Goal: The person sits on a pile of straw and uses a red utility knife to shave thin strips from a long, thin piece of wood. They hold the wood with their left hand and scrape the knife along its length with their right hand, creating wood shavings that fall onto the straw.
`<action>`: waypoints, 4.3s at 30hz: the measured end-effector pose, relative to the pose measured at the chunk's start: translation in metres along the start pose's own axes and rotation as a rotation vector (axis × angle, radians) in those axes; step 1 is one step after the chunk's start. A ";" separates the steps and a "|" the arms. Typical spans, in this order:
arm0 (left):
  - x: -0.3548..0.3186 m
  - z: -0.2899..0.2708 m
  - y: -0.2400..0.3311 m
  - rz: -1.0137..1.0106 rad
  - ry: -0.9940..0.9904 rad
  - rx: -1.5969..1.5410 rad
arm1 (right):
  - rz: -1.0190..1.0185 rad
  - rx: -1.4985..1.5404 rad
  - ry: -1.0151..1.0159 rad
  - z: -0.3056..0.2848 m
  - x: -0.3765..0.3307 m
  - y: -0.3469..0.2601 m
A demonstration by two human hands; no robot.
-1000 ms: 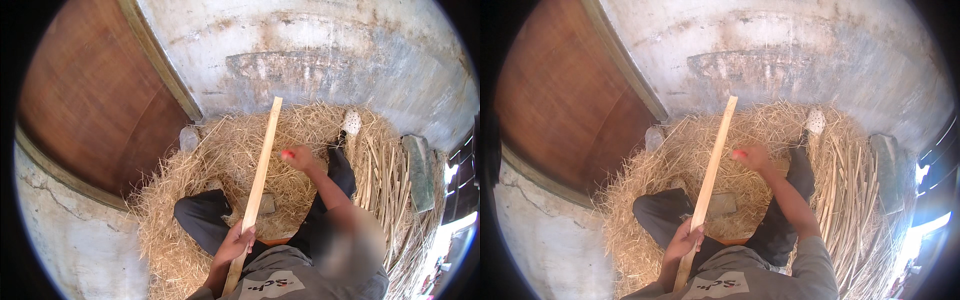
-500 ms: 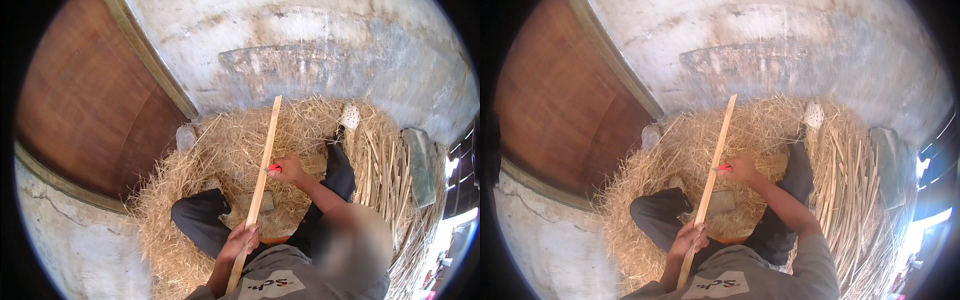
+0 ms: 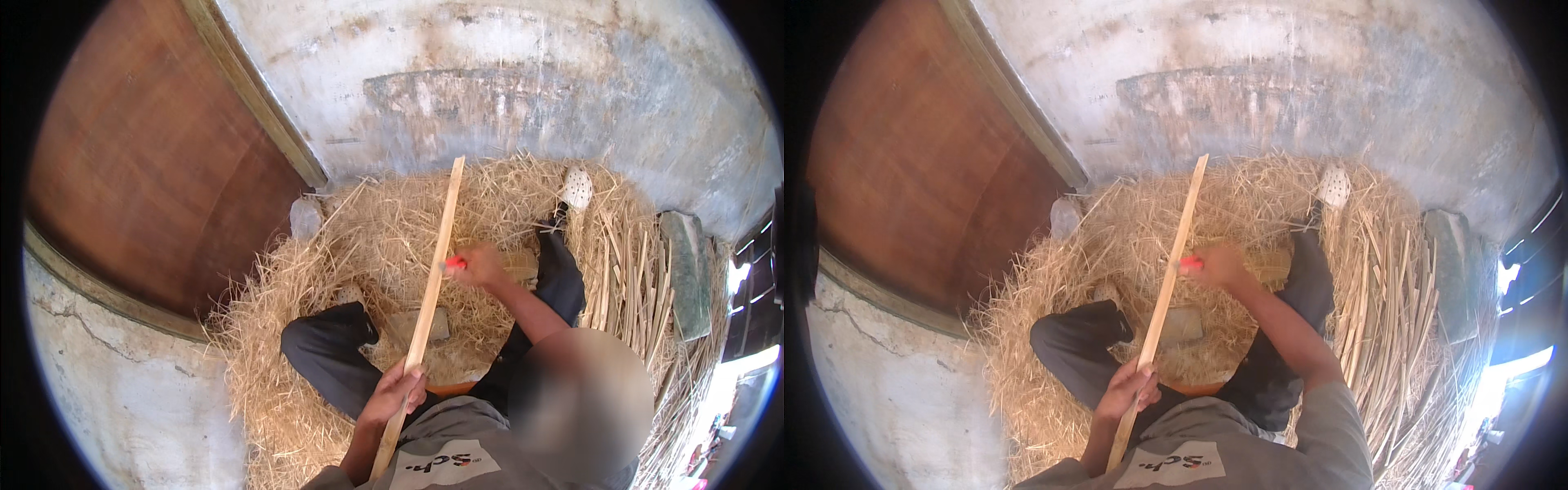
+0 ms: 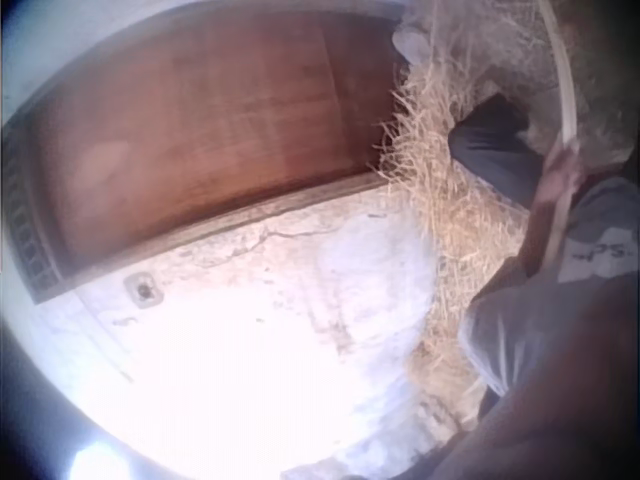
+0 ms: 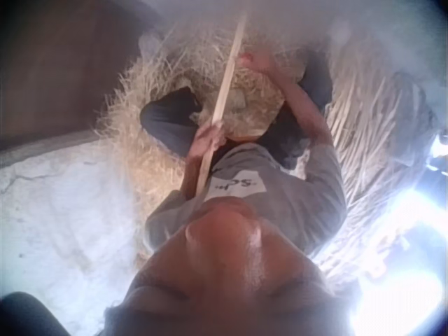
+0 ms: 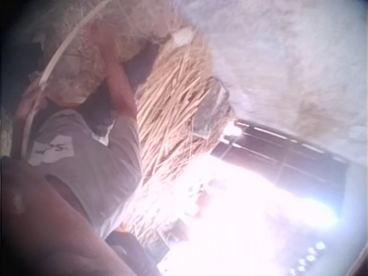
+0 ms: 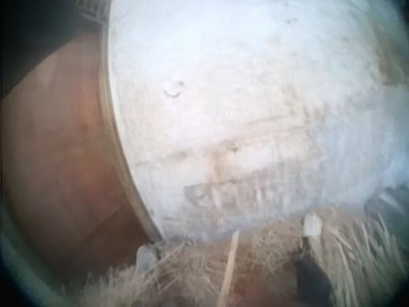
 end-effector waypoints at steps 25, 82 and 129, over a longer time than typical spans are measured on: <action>-0.025 0.006 -0.016 -0.041 -0.078 0.088 | 0.390 -0.142 0.336 -0.039 0.055 0.078; -0.020 0.017 0.022 -0.001 0.055 0.641 | 0.092 -0.013 0.371 -0.002 0.046 0.063; -0.012 0.018 0.024 0.085 0.150 0.777 | 0.108 -0.083 0.279 -0.031 0.016 0.002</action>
Point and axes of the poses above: each hand's wrist, its own x-axis towards the middle knuckle, its own z-axis out of the palm, y = z × x, the point moved 2 cm from there along x, towards the middle knuckle, and after that the axes turned 8 degrees about z, right-handed, at the moved point
